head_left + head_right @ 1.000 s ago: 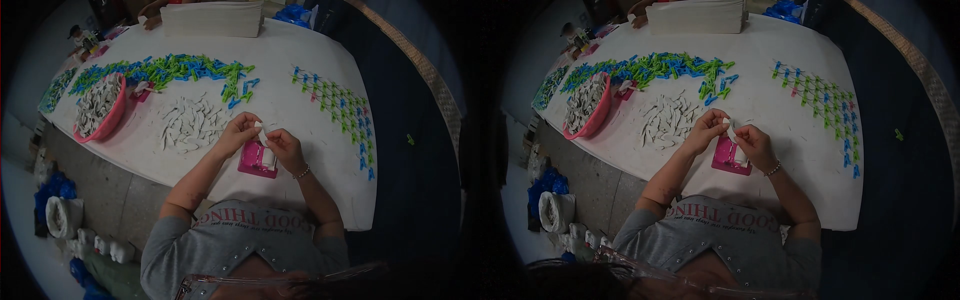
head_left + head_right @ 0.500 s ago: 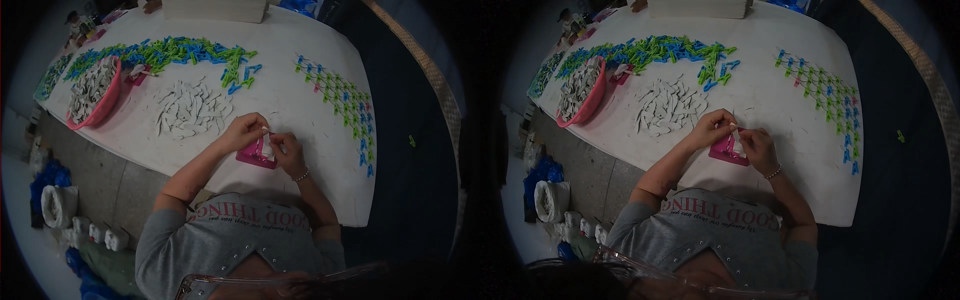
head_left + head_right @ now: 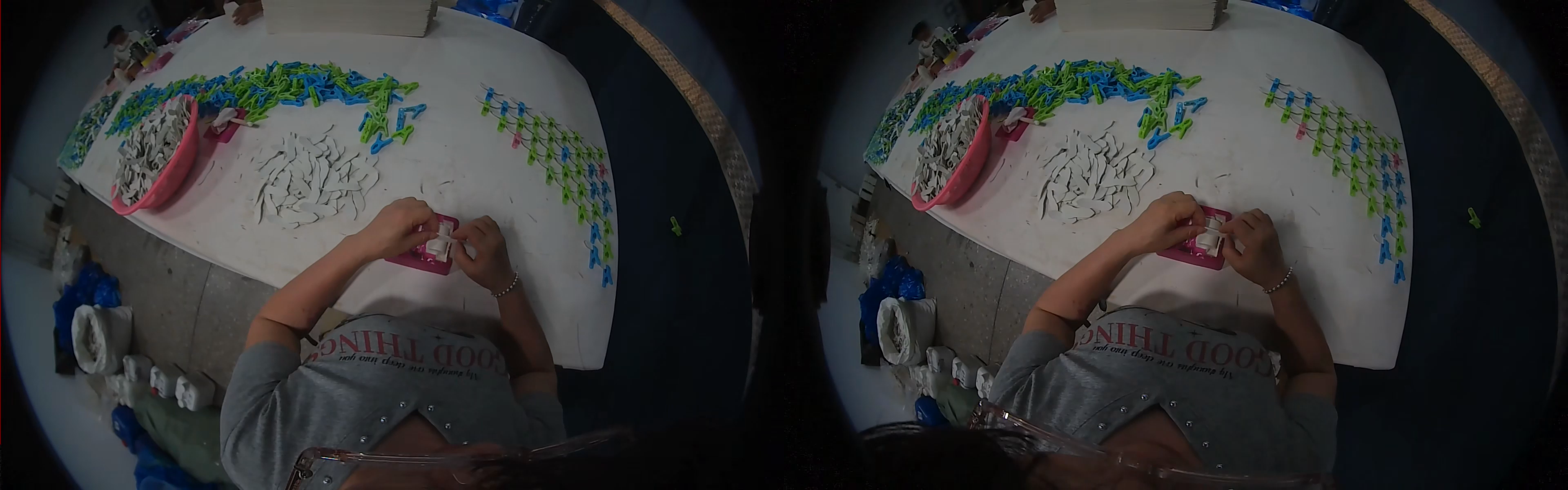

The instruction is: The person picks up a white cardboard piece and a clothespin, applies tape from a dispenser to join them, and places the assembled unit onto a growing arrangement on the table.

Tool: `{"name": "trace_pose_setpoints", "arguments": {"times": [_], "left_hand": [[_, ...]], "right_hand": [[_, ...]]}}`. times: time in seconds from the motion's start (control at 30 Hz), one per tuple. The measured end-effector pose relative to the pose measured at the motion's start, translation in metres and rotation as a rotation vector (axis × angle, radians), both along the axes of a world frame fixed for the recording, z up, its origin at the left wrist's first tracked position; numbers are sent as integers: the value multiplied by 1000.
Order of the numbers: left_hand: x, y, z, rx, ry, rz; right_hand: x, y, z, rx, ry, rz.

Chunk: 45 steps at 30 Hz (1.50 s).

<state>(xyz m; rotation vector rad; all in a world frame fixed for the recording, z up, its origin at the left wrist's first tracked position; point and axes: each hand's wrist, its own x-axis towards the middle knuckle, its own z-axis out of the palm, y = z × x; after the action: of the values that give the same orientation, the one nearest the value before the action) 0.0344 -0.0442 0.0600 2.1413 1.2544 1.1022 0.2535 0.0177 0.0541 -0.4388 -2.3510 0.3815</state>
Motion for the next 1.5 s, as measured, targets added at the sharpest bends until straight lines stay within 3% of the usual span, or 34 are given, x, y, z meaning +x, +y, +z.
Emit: {"name": "trace_pose_setpoints", "arguments": {"times": [0.1, 0.17, 0.3, 0.37, 0.5, 0.67, 0.8, 0.87, 1.1, 1.17, 1.4, 1.5], "left_hand": [[5, 4, 2, 54, 45, -26], [9, 6, 5, 43, 67, -52], [15, 10, -1, 70, 51, -61], [16, 9, -3, 79, 10, -47], [15, 2, -2, 68, -86, -7], [14, -5, -2, -120, -227, 63], [7, -5, 3, -90, -162, 43], [3, -4, 9, -393, -456, -8], [-8, 6, 12, -310, -449, -79], [-10, 3, 7, -310, -484, -124], [-3, -2, 1, -422, -281, -82], [4, -1, 5, -207, -92, -51]], "right_hand": [[1, 1, 3, -89, 23, -48], [0, 0, 6, -369, 143, -71], [-5, -1, 7, -515, 202, -30], [-9, 2, -5, -866, 372, 118], [-12, -2, -14, -877, 345, 143], [-19, -6, -23, -861, 342, 92], [-20, -10, -18, -838, 314, 90], [-22, -10, -20, -739, 251, 46], [-22, -11, -19, -709, 169, 37], [-17, -7, -17, -538, 80, 25], [1, -2, 4, -379, -130, -30], [5, 0, 6, -335, -152, -25]]}}
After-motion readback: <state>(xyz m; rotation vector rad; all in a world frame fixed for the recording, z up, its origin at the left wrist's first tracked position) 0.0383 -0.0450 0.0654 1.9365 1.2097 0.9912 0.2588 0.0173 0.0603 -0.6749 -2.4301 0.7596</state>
